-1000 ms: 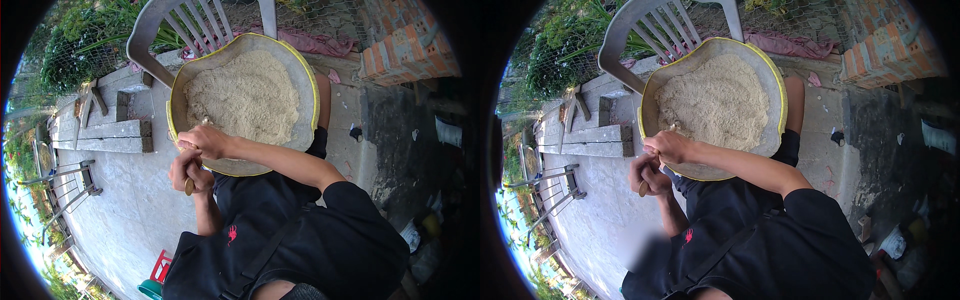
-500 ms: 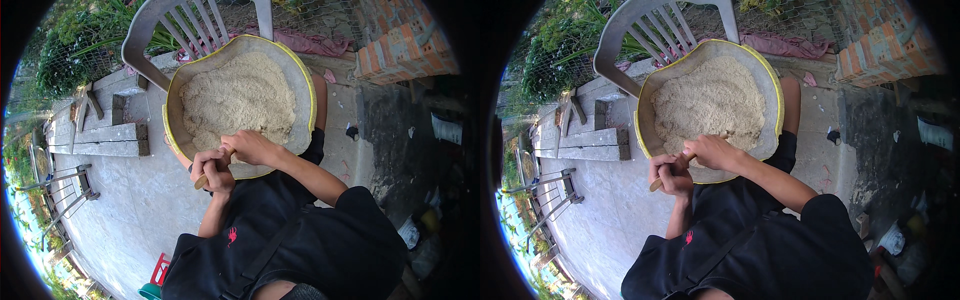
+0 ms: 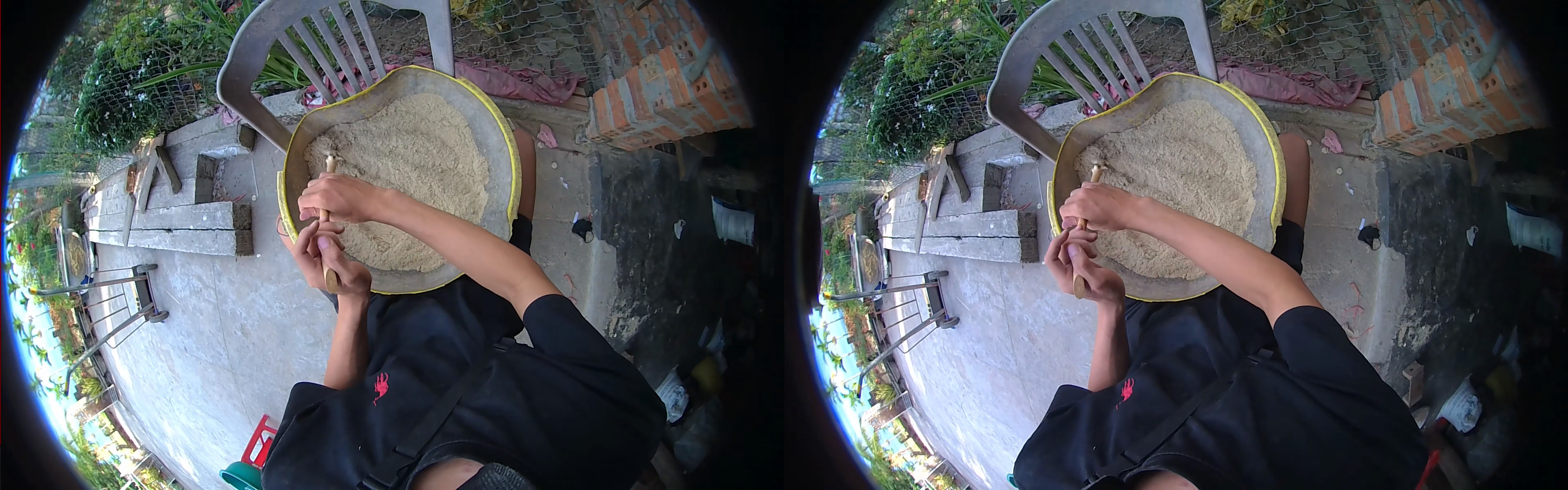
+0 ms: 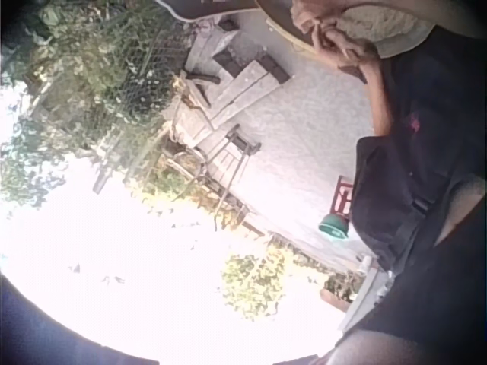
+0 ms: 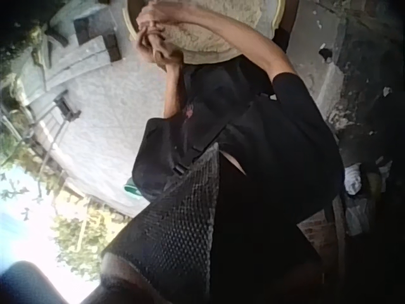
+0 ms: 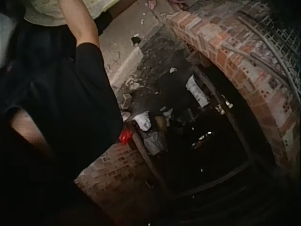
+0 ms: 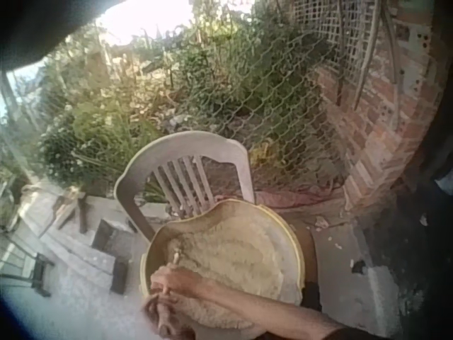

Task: Mixing grain or animal feed in a large yellow bowl using a wooden stick.

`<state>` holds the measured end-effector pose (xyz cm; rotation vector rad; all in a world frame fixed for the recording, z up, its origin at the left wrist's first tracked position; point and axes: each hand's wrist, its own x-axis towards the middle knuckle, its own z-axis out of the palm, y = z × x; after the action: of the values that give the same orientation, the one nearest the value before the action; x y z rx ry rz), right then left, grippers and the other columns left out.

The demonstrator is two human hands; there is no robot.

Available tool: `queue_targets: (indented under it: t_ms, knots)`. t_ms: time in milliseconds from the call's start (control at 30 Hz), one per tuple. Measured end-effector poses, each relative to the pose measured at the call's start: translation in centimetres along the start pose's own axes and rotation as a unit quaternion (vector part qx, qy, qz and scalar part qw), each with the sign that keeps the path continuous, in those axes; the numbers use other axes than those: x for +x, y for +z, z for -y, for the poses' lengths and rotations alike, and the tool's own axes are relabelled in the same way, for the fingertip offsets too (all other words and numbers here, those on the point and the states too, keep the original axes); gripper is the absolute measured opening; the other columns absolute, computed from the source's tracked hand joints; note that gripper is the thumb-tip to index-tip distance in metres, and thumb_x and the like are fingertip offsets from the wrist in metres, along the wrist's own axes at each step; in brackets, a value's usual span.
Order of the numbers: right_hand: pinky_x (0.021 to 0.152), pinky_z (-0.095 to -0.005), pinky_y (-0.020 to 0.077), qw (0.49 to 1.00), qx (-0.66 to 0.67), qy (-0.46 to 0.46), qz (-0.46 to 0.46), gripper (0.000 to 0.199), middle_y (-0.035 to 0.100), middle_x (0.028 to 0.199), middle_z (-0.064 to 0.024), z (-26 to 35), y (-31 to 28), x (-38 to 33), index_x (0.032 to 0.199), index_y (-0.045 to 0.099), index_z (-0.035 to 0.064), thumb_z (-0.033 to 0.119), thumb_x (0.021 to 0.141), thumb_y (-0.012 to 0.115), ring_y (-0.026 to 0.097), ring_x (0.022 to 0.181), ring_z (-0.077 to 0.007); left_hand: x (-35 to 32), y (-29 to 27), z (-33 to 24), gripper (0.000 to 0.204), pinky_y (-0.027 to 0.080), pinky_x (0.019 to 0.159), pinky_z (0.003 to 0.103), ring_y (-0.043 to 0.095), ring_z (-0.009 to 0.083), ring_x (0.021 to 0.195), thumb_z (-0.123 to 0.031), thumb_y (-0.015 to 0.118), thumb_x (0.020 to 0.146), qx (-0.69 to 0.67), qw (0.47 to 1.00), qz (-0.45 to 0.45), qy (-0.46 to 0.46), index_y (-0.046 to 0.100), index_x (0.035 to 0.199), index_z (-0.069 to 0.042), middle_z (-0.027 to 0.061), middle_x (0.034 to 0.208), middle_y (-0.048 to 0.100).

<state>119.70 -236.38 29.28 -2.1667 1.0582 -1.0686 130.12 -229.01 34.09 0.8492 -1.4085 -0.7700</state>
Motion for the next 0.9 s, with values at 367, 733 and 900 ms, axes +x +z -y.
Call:
queue_targets:
  t_ms: [367, 733, 900]
  knots:
    - [0.071, -0.0481, 0.0505, 0.973, -0.130, 0.190, 0.032, 0.010, 0.067, 0.078, -0.0183, -3.2, -5.3, -5.9, 0.081, 0.063, 0.0043, 0.014, 0.077, 0.064, 0.065, 0.080, -0.0383, -1.4, 3.4, 1.9, 0.022, 0.041, 0.102, 0.038, 0.058, 0.0257, 0.111, -0.008, 0.042, 0.097, -0.132, 0.963, 0.100, -0.214, 0.055, 0.108, 0.006, 0.0181, 0.103, 0.064]
    - [0.064, -0.0485, 0.0480, 0.920, -0.052, 0.389, -0.011, 0.006, 0.064, 0.072, -0.0210, 5.6, -0.3, -9.4, 0.080, 0.061, 0.0018, 0.003, 0.074, 0.061, 0.063, 0.072, -0.0402, 1.0, -0.2, 1.3, 0.023, 0.042, 0.051, 0.032, 0.033, 0.0130, 0.045, -0.008, 0.038, 0.093, -0.263, 0.903, 0.047, -0.336, 0.056, 0.094, 0.007, 0.0003, 0.049, 0.030]
    - [0.061, -0.0483, 0.0458, 0.947, 0.082, 0.310, -0.007, 0.008, 0.063, 0.071, -0.0213, 6.5, 1.6, -6.0, 0.081, 0.059, 0.0003, 0.002, 0.072, 0.059, 0.061, 0.069, -0.0407, 2.7, -3.0, -1.3, 0.024, 0.032, 0.044, 0.027, 0.027, 0.0079, 0.044, -0.008, 0.037, 0.094, -0.202, 0.939, 0.027, -0.276, 0.056, 0.093, 0.007, -0.0017, 0.049, 0.029]
